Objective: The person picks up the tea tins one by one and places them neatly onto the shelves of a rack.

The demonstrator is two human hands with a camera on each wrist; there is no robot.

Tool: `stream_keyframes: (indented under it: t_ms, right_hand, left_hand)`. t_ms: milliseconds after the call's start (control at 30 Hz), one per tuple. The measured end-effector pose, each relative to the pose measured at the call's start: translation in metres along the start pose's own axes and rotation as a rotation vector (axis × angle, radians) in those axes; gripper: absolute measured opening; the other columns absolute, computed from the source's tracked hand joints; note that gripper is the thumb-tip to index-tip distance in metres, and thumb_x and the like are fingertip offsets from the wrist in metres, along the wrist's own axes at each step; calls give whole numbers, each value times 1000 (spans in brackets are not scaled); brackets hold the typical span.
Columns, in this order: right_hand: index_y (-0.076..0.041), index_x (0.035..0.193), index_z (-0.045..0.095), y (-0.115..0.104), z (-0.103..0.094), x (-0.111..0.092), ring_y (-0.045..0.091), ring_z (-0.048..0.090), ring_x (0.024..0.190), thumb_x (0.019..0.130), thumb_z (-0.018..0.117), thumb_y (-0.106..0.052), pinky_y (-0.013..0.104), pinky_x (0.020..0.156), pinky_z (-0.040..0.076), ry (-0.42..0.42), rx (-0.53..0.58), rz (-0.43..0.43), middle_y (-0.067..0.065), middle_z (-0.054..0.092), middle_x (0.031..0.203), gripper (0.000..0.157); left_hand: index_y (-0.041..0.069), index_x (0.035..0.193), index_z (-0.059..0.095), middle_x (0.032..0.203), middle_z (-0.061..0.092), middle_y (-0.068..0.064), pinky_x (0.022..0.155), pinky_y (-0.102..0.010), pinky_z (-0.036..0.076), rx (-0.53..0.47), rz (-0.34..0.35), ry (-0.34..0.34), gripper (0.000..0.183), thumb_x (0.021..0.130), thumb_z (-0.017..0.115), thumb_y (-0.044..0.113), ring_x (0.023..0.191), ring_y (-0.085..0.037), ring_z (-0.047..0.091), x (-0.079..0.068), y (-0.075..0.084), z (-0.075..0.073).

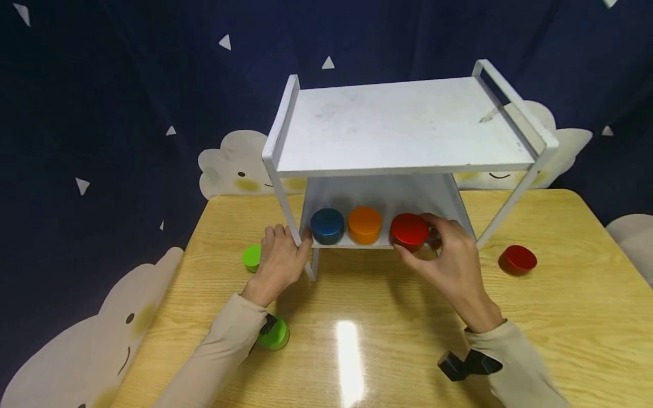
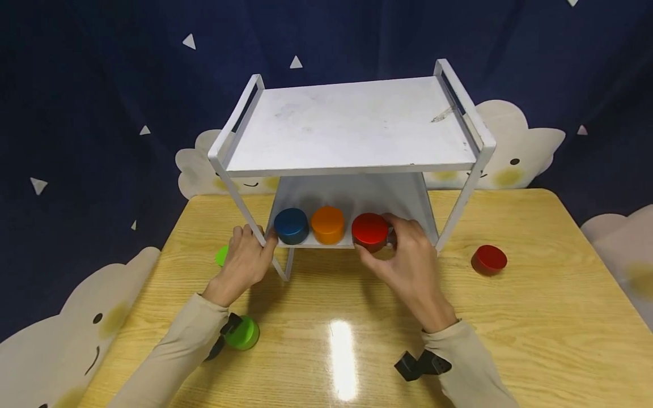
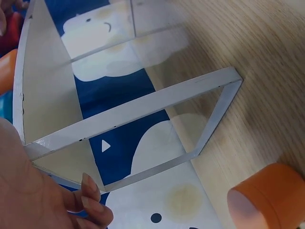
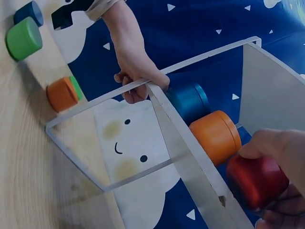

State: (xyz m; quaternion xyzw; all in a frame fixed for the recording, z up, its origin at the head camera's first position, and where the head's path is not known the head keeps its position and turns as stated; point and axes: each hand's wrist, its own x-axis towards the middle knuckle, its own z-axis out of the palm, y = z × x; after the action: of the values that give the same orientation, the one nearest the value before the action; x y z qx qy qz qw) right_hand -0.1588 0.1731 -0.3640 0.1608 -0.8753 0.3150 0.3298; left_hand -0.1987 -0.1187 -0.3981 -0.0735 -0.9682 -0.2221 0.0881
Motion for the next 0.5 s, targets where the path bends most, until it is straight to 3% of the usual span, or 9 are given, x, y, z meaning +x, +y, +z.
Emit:
stream_keyframes:
  t_ms: [133, 500]
  right_hand:
    - [4, 105, 66, -1, 5, 4, 22, 55, 67, 66, 83, -28, 32, 57, 43, -1, -10, -10, 13, 67, 84, 53]
    - [4, 106, 66, 0, 13, 9, 24, 55, 67, 67, 83, -27, 37, 58, 42, -22, -4, 10, 15, 67, 84, 53]
  left_hand:
    - [6, 74, 47, 75, 42, -14, 65, -39, 29, 1, 6, 12, 45, 99, 34, 40, 74, -33, 36, 0, -1, -1]
    - [6, 73, 47, 74, 41, -14, 64, -38, 29, 3, 31, 33, 44, 99, 36, 40, 73, -33, 36, 0, -1, -1]
